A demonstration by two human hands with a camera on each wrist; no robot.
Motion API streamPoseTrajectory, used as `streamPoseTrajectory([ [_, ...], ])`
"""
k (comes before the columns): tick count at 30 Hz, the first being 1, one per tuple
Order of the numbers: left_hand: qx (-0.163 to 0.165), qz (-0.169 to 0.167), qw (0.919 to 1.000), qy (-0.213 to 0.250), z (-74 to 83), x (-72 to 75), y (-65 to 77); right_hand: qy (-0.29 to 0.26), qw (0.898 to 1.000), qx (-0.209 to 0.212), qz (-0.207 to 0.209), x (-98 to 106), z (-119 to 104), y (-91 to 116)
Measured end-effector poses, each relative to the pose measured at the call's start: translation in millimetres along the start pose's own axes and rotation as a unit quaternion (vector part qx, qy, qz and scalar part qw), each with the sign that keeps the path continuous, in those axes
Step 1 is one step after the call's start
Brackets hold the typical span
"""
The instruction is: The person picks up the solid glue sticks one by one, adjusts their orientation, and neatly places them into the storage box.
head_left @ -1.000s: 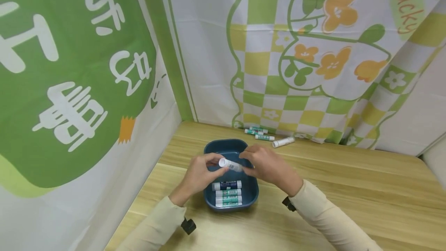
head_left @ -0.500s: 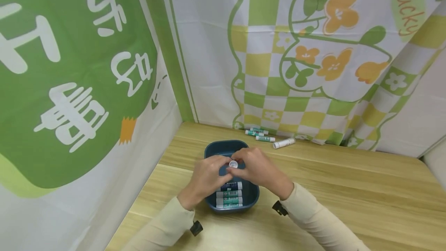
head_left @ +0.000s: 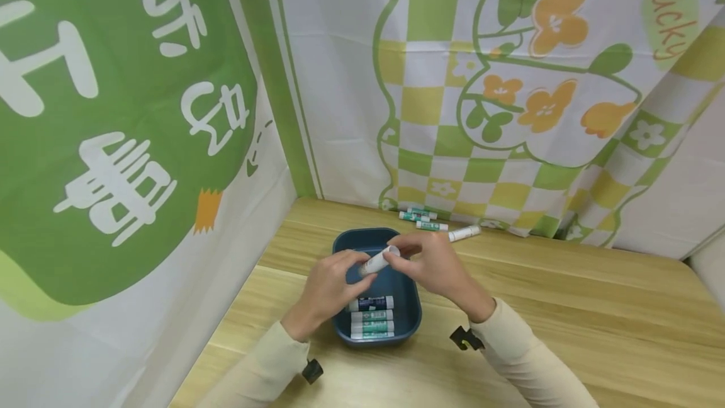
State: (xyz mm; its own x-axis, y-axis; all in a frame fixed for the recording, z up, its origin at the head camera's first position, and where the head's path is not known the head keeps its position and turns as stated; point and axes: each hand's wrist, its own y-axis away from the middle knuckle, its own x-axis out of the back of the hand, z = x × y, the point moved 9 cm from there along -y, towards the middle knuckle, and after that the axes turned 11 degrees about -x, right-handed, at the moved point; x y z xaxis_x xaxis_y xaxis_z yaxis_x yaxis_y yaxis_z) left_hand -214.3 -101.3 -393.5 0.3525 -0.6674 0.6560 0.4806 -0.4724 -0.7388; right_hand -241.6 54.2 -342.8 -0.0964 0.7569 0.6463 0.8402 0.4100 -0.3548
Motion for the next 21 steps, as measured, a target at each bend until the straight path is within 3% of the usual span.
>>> streamPoseTrajectory([
  [4, 0.011, -0.008, 0.9999, 0.01, -6.1, 1.5, 6.0, -0.026, 0.999, -0.022, -0.001, 9.2, 7.7, 0.3],
  [10, -0.008, -0.051, 0.9986, -0.013, -4.7, 11.2, 5.6, -0.024, 0.996, -0.049, -0.073, -1.8, 24.5, 2.3],
  [14, -0.031, -0.079, 0.9959, -0.031, -1.5, 18.1, 3.0, 0.03, 0.992, -0.022, -0.117, -17.0, 24.9, 5.4],
  [21, -0.083, -0.107, 0.9882, -0.071, 8.8, 18.6, -2.3, 0.112, 0.984, 0.053, -0.128, -32.6, 13.7, 7.5],
])
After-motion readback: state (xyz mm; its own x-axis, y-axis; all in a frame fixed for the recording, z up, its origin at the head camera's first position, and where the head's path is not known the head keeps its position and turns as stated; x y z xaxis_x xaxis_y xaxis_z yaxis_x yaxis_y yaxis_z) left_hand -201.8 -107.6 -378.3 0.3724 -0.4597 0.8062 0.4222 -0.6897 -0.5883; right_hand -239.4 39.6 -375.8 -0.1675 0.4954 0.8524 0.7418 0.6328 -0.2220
